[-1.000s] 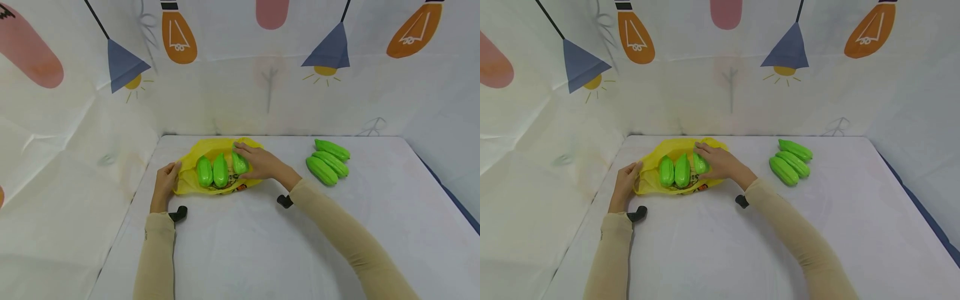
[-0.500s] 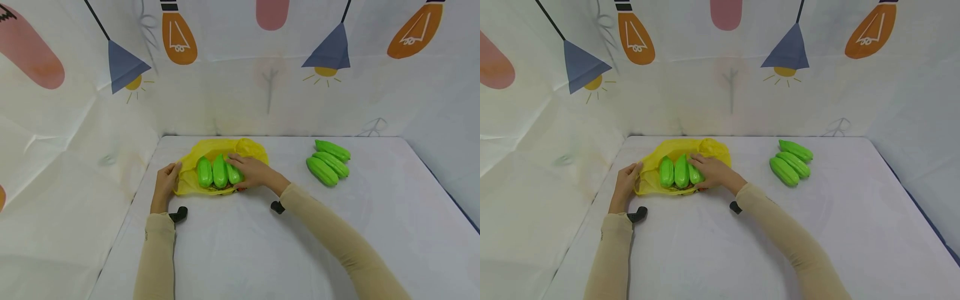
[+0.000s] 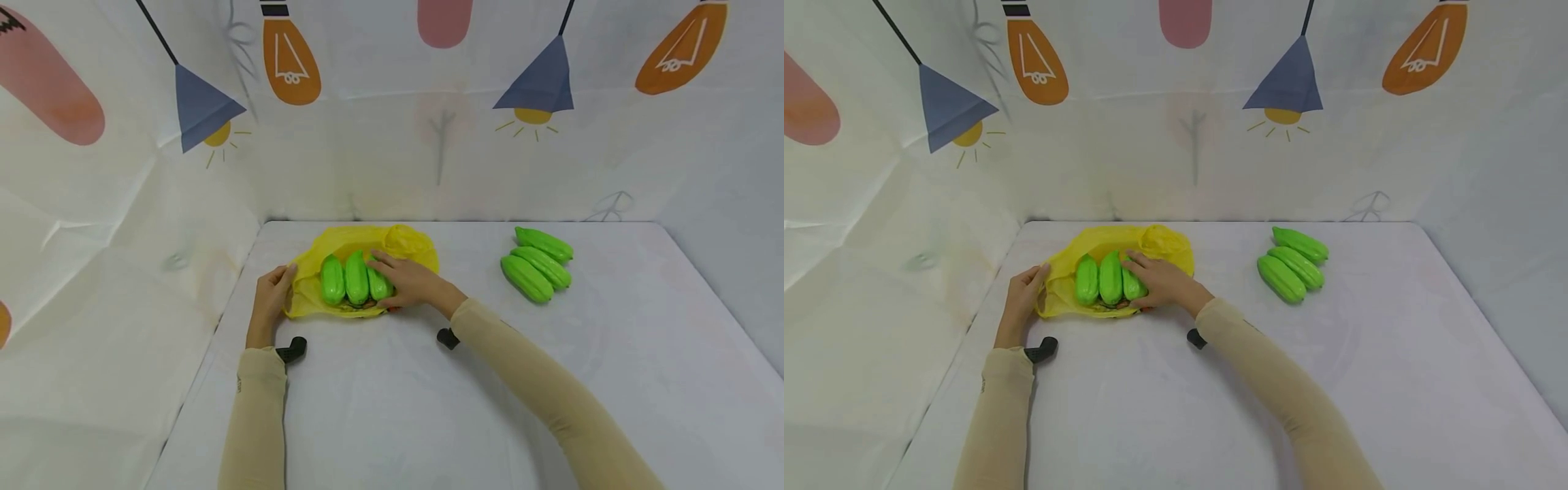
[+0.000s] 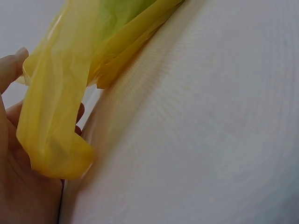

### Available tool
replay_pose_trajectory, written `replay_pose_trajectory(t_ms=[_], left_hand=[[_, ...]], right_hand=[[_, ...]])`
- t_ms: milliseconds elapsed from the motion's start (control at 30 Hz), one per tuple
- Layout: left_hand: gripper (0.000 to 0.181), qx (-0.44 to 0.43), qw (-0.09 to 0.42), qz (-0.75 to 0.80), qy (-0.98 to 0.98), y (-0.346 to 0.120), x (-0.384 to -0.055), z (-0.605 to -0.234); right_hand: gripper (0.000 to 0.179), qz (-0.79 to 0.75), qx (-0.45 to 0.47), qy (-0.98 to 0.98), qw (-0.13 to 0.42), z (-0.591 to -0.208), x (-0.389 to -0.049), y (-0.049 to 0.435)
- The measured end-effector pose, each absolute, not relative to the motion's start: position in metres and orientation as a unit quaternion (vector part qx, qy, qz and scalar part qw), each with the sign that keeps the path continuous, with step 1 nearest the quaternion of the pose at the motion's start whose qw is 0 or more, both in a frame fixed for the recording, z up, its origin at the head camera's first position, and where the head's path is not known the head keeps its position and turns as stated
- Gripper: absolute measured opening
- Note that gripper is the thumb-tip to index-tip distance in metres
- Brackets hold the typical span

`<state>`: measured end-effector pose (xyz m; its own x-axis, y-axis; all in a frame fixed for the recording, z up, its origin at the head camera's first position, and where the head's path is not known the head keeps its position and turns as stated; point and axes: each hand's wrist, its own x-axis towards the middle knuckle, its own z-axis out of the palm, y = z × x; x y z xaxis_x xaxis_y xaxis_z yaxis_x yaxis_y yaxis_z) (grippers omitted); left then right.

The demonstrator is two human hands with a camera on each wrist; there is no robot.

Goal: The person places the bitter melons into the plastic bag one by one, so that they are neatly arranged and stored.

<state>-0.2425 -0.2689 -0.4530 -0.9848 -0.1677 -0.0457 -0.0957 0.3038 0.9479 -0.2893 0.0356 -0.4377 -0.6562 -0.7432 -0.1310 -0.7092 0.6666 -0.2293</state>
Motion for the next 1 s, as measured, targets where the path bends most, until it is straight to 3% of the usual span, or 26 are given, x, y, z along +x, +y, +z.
replay_pose_trajectory(t_ms=[500,700,1000], left_hand=[[0.045,0.080,0.030,-0.587,-0.805,-0.273,-0.248,-0.460],[0.051,0.087,0.034,-0.591,-0.802,-0.283,-0.259,-0.482],[0.047,0.078,0.054,-0.603,-0.792,-0.283,-0.259,-0.488]], right_hand=[[0.091,-0.107,-0.383,0.908,0.130,-0.440,-0.291,0.033],[0.091,-0.106,-0.391,0.906,0.121,-0.440,-0.289,0.034],[0.090,-0.088,-0.402,0.905,0.109,-0.440,-0.287,0.034]])
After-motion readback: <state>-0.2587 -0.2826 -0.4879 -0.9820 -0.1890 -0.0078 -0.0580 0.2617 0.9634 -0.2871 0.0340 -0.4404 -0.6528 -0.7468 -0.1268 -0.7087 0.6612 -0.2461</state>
